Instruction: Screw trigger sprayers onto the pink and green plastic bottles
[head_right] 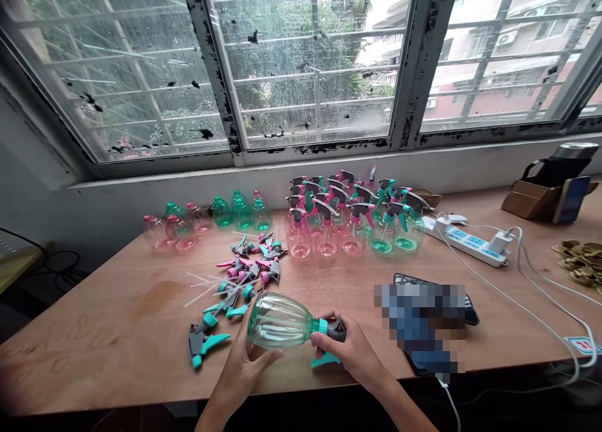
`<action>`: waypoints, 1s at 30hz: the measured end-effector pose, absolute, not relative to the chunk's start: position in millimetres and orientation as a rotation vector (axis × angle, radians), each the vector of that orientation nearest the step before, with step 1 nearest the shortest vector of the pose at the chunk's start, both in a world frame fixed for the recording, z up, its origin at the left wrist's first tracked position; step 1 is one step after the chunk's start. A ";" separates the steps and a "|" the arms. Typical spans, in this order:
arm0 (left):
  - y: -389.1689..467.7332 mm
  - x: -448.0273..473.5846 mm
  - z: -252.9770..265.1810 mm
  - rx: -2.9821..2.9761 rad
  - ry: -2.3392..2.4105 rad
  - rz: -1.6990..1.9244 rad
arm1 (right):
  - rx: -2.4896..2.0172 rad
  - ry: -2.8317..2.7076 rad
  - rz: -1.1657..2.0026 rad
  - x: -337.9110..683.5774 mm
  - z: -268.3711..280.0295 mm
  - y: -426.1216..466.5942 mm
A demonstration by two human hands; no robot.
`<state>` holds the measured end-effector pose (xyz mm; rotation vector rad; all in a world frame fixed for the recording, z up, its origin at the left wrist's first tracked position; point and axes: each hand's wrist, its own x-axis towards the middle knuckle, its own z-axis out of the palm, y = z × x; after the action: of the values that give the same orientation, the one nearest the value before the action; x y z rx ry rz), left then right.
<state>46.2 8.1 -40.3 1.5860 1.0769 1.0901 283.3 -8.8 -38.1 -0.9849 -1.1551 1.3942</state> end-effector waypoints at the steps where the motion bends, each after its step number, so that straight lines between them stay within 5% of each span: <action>1: 8.3 46.2 -41.4 1.577 1.082 1.094 | -0.988 -1.158 1.392 283.4 -37.5 -9.0; 30: 8.8 46.1 -40.6 1.636 1.078 1.087 | -0.965 -1.127 1.390 283.8 -43.8 -6.0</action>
<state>46.1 8.8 -40.6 1.6361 1.0779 1.0866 283.8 -6.0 -43.8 -0.9653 -1.1273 1.3904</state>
